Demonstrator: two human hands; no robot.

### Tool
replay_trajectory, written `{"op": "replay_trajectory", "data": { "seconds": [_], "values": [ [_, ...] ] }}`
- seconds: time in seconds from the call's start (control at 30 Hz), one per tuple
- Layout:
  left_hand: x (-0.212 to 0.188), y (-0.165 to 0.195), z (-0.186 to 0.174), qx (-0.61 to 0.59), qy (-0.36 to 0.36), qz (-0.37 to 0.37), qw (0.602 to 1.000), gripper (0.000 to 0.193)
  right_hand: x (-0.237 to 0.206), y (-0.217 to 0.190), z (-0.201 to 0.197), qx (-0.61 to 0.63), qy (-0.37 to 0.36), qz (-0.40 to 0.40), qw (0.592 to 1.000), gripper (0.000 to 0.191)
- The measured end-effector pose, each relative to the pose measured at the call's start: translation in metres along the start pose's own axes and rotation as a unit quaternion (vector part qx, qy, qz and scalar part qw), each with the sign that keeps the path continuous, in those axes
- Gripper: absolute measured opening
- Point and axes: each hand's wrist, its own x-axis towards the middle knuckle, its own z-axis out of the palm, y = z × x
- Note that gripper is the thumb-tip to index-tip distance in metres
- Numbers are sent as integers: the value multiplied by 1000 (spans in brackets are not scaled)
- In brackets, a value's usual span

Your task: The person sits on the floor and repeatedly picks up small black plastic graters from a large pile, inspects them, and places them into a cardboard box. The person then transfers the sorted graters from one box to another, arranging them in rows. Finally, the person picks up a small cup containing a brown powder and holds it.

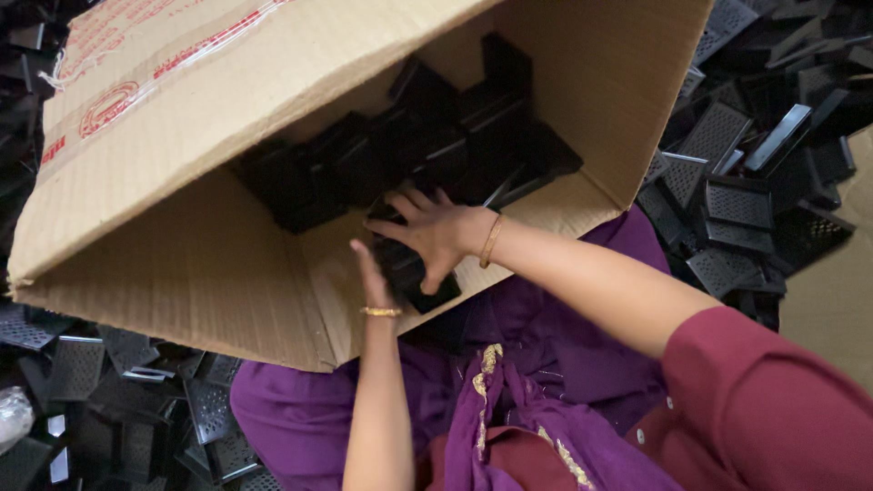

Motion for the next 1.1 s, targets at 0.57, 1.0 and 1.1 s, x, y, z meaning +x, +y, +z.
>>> {"op": "replay_trajectory", "data": {
  "seconds": [0.57, 1.0, 1.1],
  "values": [
    [-1, -22, -4, 10, 10, -21, 1000, 108, 2, -8, 10, -15, -9, -15, 1000, 130],
    [-6, -4, -16, -56, 35, 21, 998, 102, -1, -9, 20, 11, 63, -48, 997, 104],
    [2, 4, -19, -1, 42, 78, 996, 96, -23, -13, 16, 49, 108, -22, 993, 99]
  ]
}}
